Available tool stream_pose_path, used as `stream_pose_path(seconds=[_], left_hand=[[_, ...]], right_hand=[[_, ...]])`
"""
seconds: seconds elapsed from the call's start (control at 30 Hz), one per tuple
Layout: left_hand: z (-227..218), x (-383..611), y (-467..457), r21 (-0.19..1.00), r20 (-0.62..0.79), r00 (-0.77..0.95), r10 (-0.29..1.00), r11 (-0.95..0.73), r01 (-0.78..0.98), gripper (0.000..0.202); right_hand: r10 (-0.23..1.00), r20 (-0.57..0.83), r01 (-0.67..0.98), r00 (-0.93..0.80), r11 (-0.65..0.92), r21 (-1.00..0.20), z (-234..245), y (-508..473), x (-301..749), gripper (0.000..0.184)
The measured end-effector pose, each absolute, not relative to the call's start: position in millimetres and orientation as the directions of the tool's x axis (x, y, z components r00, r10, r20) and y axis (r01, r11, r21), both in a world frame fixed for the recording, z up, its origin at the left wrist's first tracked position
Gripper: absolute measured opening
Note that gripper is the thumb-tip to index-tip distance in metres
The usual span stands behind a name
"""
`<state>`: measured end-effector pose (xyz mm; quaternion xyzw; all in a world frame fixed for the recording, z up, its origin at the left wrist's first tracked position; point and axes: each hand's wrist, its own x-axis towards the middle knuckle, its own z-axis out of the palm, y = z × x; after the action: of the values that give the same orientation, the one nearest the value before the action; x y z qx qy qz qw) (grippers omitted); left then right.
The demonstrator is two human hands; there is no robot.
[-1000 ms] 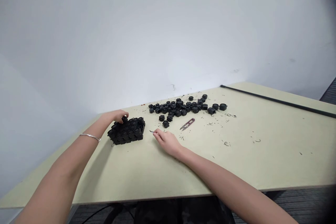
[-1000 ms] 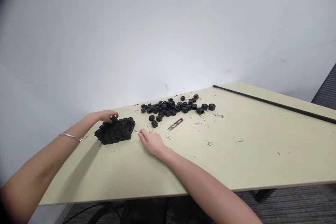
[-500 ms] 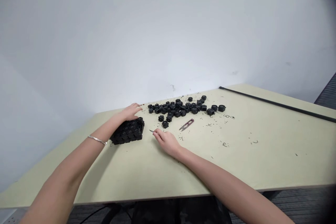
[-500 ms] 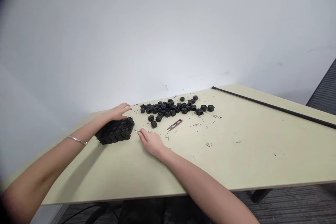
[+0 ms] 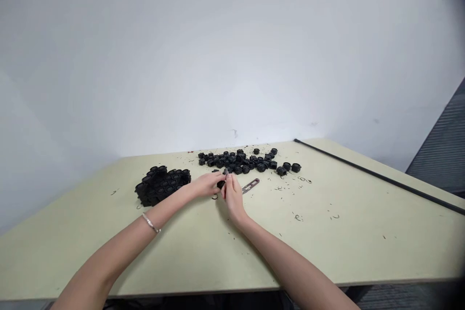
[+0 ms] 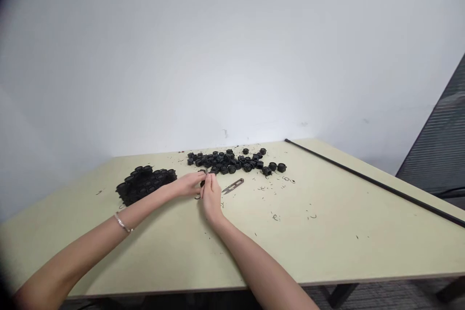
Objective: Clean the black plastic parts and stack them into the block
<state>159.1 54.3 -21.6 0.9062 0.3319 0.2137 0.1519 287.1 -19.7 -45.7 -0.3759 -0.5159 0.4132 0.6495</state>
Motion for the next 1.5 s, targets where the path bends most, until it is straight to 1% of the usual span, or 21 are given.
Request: stream_pose_path(seconds=[0.03, 0.1, 0.17, 0.23, 0.27, 0.33, 0.4, 0.47, 0.57, 0.63, 0.73, 0.93, 1.07, 1.37, 1.5], left_hand=[[-20.2, 158.7, 46.9, 0.463, 0.304, 0.635, 0.710, -0.693, 0.553, 0.024], [-20.2, 158.8, 32.0, 0.619, 0.322, 0.486, 0.813, -0.569, 0.542, 0.022], [-23.7, 160.1, 18.2, 0.777, 0.297, 0.323, 0.898, -0.424, 0.465, 0.024], [-29.2, 162.0, 6.1, 0.889, 0.279, 0.195, 0.940, -0.330, 0.317, 0.029], [-32.1, 163.0, 0.8, 0.926, 0.274, 0.146, 0.951, -0.302, 0.227, 0.032], [-36.9, 164.1, -7.9, 0.962, 0.264, 0.074, 0.962, -0.268, 0.046, 0.036], [-39.5, 163.3, -13.6, 0.966, 0.249, 0.033, 0.968, -0.246, -0.085, 0.038], [-39.4, 159.8, -16.5, 0.960, 0.241, 0.013, 0.971, -0.236, -0.151, 0.037], [-36.2, 150.9, -17.1, 0.962, 0.242, 0.010, 0.970, -0.239, -0.134, 0.037], [-34.5, 145.0, -16.3, 0.964, 0.238, 0.039, 0.970, -0.231, -0.132, 0.039], [-34.0, 139.8, -15.3, 0.957, 0.227, 0.103, 0.968, -0.203, -0.207, 0.040], [-37.2, 138.8, -13.8, 0.951, 0.199, 0.199, 0.960, -0.139, -0.277, 0.041], [-40.7, 138.3, -11.5, 0.937, 0.209, 0.183, 0.961, -0.143, -0.317, 0.040], [-35.9, 138.2, -12.4, 0.911, 0.169, 0.166, 0.972, -0.090, -0.402, 0.039], [-35.7, 138.9, -12.5, 0.898, 0.152, 0.196, 0.969, -0.053, -0.436, 0.040]], right_hand=[[0.931, 0.339, -0.174, 0.136, 0.360, -0.917, -45.6, -18.2, 288.0, 0.030], [0.944, 0.302, -0.201, 0.133, 0.324, -0.924, -46.3, -15.3, 289.3, 0.029], [0.956, 0.275, -0.200, 0.106, 0.291, -0.935, -48.2, -13.1, 289.5, 0.030], [0.962, 0.265, -0.178, 0.062, 0.272, -0.946, -50.5, -12.1, 288.5, 0.031], [0.963, 0.268, -0.164, 0.039, 0.271, -0.949, -51.5, -12.1, 287.7, 0.032], [0.956, 0.292, -0.131, -0.004, 0.289, -0.948, -52.7, -13.1, 286.3, 0.033], [0.943, 0.331, -0.084, -0.048, 0.326, -0.942, -52.6, -15.4, 285.6, 0.033], [0.931, 0.352, -0.013, -0.098, 0.353, -0.936, -51.9, -18.4, 285.3, 0.032], [0.924, 0.344, 0.120, -0.169, 0.366, -0.923, -52.0, -22.3, 284.7, 0.032], [0.918, 0.342, 0.194, -0.200, 0.379, -0.905, -53.5, -23.7, 284.2, 0.034], [0.910, 0.359, 0.252, -0.207, 0.405, -0.879, -56.0, -24.3, 283.9, 0.038], [0.905, 0.376, 0.265, -0.201, 0.420, -0.868, -54.1, -26.7, 285.3, 0.041], [0.897, 0.396, 0.244, -0.197, 0.436, -0.866, -51.3, -28.6, 286.6, 0.040], [0.888, 0.427, 0.215, -0.170, 0.456, -0.864, -50.7, -22.8, 288.6, 0.038], [0.891, 0.431, 0.185, -0.142, 0.452, -0.873, -52.6, -19.2, 288.8, 0.037]])
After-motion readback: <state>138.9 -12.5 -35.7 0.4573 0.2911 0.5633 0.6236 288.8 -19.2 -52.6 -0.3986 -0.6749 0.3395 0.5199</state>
